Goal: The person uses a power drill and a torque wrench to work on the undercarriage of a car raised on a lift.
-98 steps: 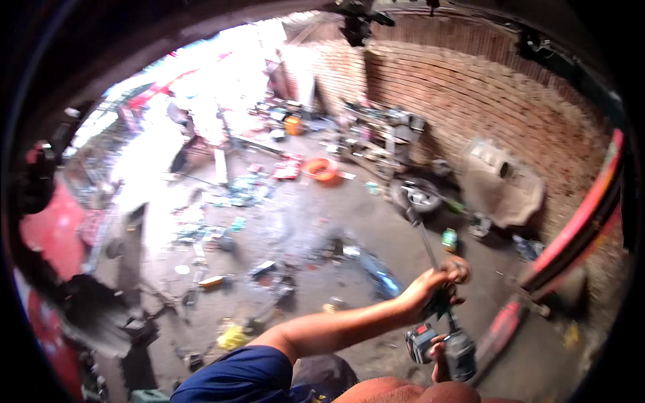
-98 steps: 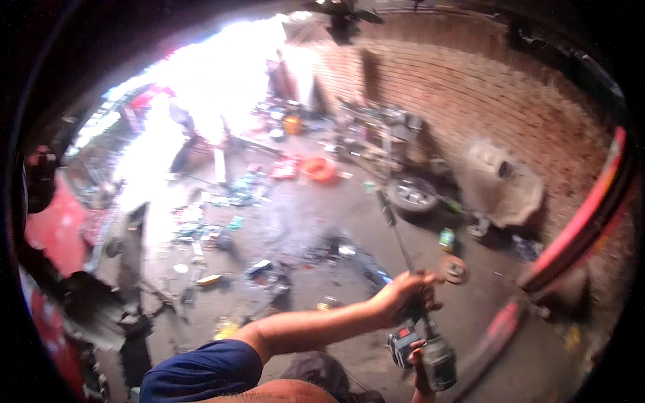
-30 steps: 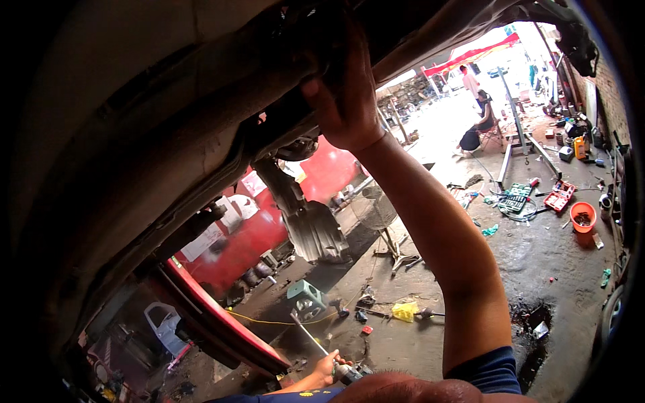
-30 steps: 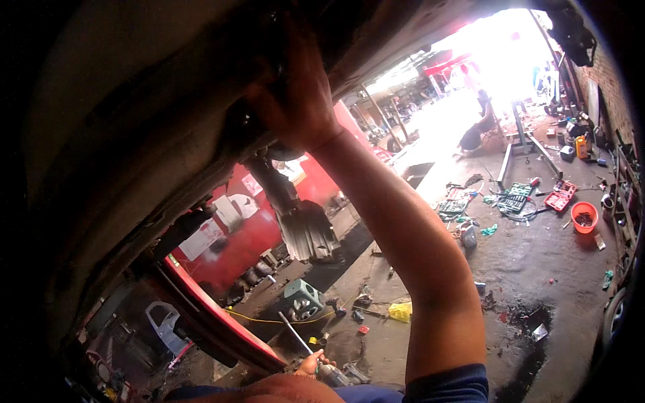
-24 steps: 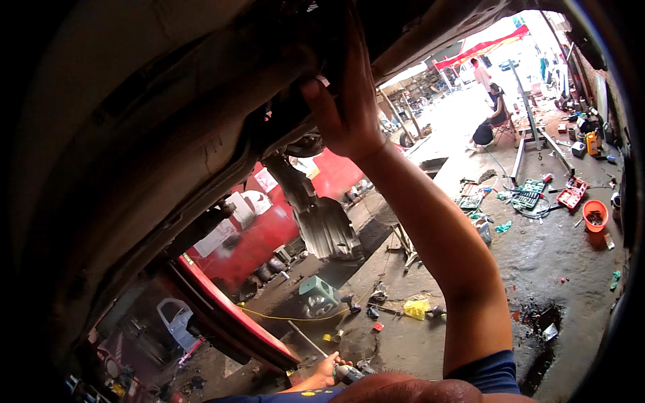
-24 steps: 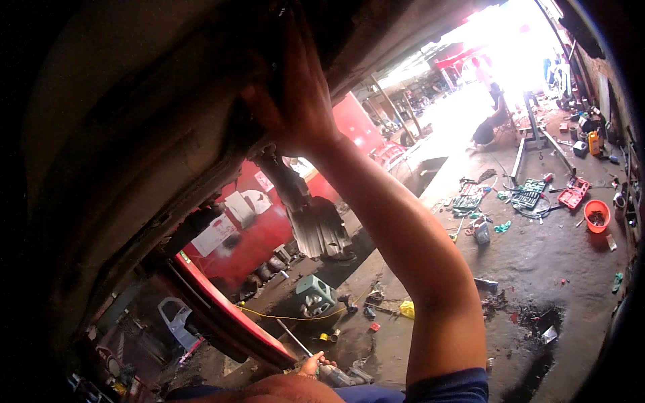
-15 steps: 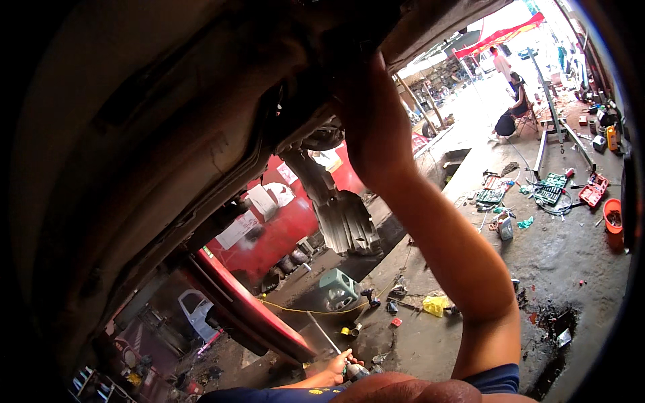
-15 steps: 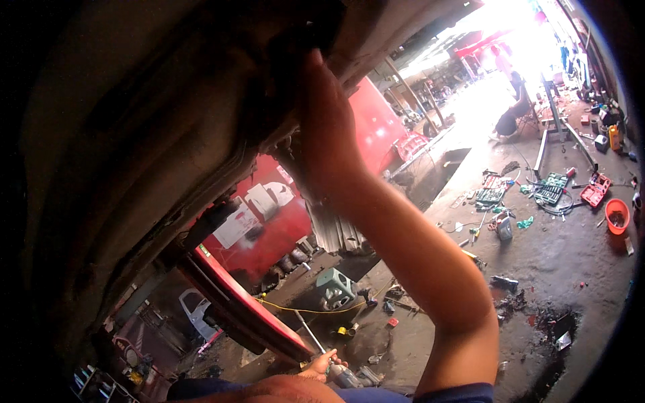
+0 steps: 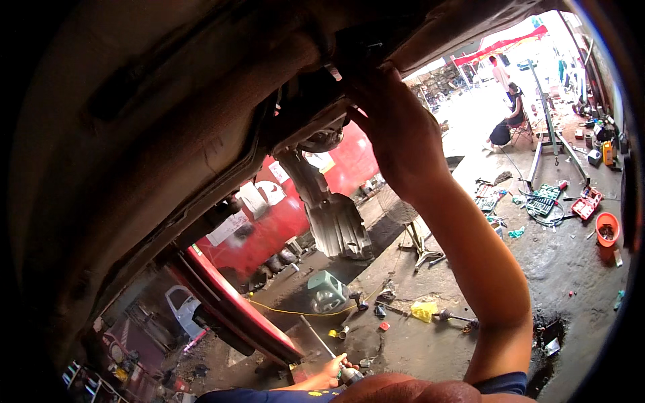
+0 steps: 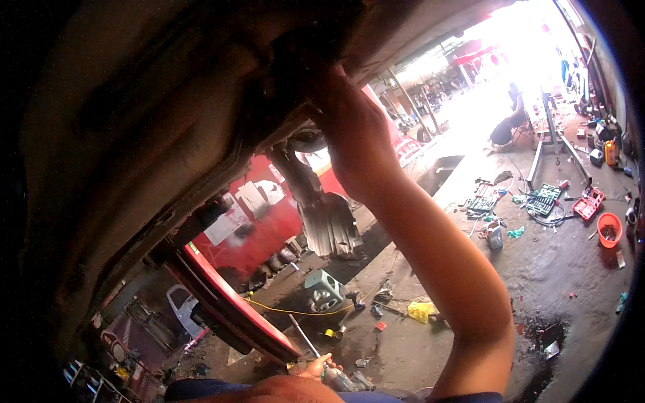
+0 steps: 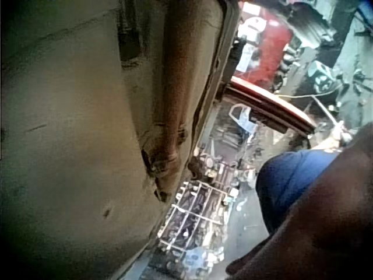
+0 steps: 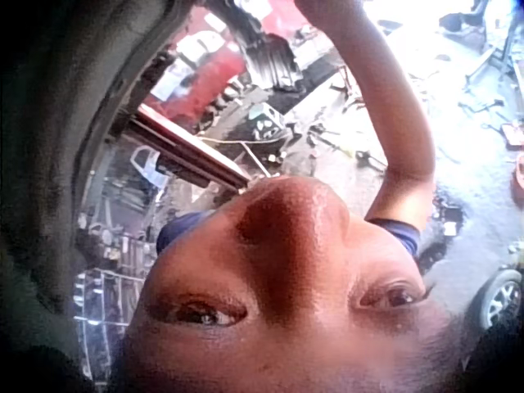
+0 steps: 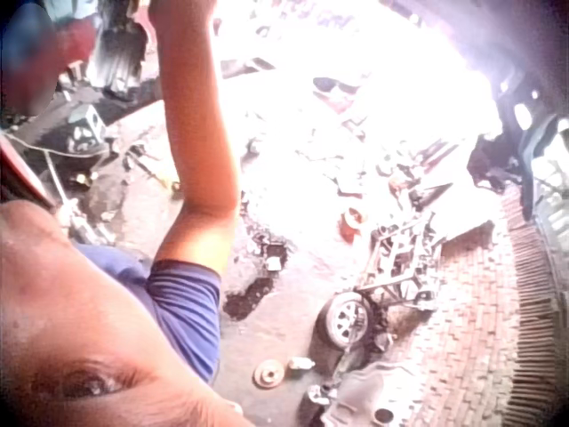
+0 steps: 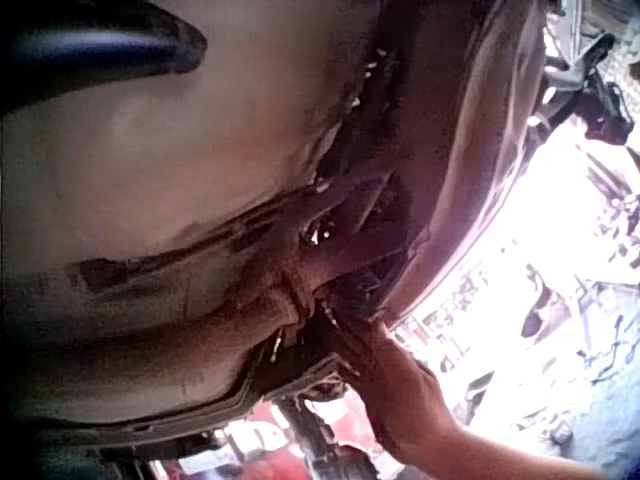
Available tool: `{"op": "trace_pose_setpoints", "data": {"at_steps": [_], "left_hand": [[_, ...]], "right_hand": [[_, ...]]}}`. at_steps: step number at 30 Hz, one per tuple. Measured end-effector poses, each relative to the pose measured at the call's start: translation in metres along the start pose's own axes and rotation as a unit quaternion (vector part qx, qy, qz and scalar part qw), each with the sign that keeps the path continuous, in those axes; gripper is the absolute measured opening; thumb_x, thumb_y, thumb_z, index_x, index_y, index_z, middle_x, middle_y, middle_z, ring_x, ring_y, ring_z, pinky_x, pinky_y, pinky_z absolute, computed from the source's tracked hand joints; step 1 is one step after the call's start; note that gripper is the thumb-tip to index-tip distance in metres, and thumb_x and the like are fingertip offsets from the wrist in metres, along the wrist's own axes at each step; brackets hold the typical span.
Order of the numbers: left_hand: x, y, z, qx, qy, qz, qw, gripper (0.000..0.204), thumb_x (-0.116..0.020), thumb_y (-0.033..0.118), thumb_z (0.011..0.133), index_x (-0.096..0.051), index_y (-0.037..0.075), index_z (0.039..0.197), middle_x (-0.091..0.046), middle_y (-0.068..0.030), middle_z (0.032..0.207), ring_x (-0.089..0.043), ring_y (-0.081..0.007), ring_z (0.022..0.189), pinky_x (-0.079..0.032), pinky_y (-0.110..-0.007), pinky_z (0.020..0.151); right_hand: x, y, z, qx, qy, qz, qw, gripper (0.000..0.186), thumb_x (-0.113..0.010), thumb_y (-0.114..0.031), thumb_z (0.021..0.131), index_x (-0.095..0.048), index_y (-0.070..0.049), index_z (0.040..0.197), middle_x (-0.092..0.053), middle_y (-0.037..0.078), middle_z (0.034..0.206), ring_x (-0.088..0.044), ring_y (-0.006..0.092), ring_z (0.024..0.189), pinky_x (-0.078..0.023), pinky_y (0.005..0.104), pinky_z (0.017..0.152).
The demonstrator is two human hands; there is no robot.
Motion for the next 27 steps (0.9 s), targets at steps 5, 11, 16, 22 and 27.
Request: {"op": "trace_pose_setpoints", "data": {"at_steps": [5,11,16,22,27], "left_hand": [[-0.031,-0.005,0.012,0.017,-0.029,0.011,0.999,0.033,-0.058,0.034,0.101,-0.053,0.013,0.076,-0.063,-0.0089,0.076,-0.071,-0.0329,0.092,-0.057,-0.058,0.08],[-0.061,-0.013,0.086,0.039,-0.087,0.001,0.995,0.033,-0.056,0.032,0.102,-0.052,0.012,0.076,-0.063,-0.0106,0.076,-0.07,-0.0359,0.093,-0.055,-0.06,0.081],[-0.122,-0.017,0.168,0.096,-0.179,0.061,0.977,0.035,-0.056,0.033,0.102,-0.053,0.009,0.076,-0.064,-0.0131,0.076,-0.07,-0.039,0.094,-0.055,-0.059,0.081],[-0.161,-0.047,0.281,0.127,-0.315,0.128,0.932,0.035,-0.054,0.032,0.103,-0.053,0.008,0.078,-0.063,-0.0135,0.076,-0.069,-0.0405,0.092,-0.054,-0.06,0.087],[-0.234,-0.006,0.24,0.079,-0.314,0.242,0.915,0.037,-0.051,0.033,0.104,-0.054,0.006,0.079,-0.066,-0.0173,0.079,-0.069,-0.04,0.088,-0.056,-0.059,0.085]], "right_hand": [[0.017,0.011,-0.017,-0.048,0.037,0.165,0.984,0.049,-0.03,-0.029,0.111,-0.037,0.0,0.151,-0.047,0.016,0.151,-0.044,0.0291,0.141,-0.033,0.044,0.117],[0.033,-0.065,-0.036,0.123,-0.008,-0.481,0.868,0.04,-0.039,-0.016,0.108,-0.046,0.004,0.142,-0.056,0.017,0.138,-0.057,0.0269,0.126,-0.044,0.0385,0.108],[0.025,-0.121,-0.013,0.286,0.047,-0.355,0.889,0.036,-0.047,-0.007,0.102,-0.047,0.004,0.136,-0.059,0.014,0.127,-0.059,0.0248,0.116,-0.048,0.0361,0.102],[-0.038,-0.131,-0.002,0.458,-0.037,-0.21,0.863,0.035,-0.056,0.003,0.095,-0.049,0.004,0.129,-0.062,0.012,0.114,-0.061,0.0224,0.105,-0.051,0.0332,0.094],[-0.067,-0.139,-0.004,0.475,0.103,-0.387,0.783,0.037,-0.036,-0.026,0.109,-0.055,0.002,0.123,-0.065,0.015,0.113,-0.062,0.0249,0.105,-0.049,0.0372,0.096]]}}
Point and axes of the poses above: each hand's wrist, its own z-axis towards the middle knuckle, its own x-axis out of the back of the hand, y = z × x, the point moved 10 cm from there along z, towards the middle knuckle
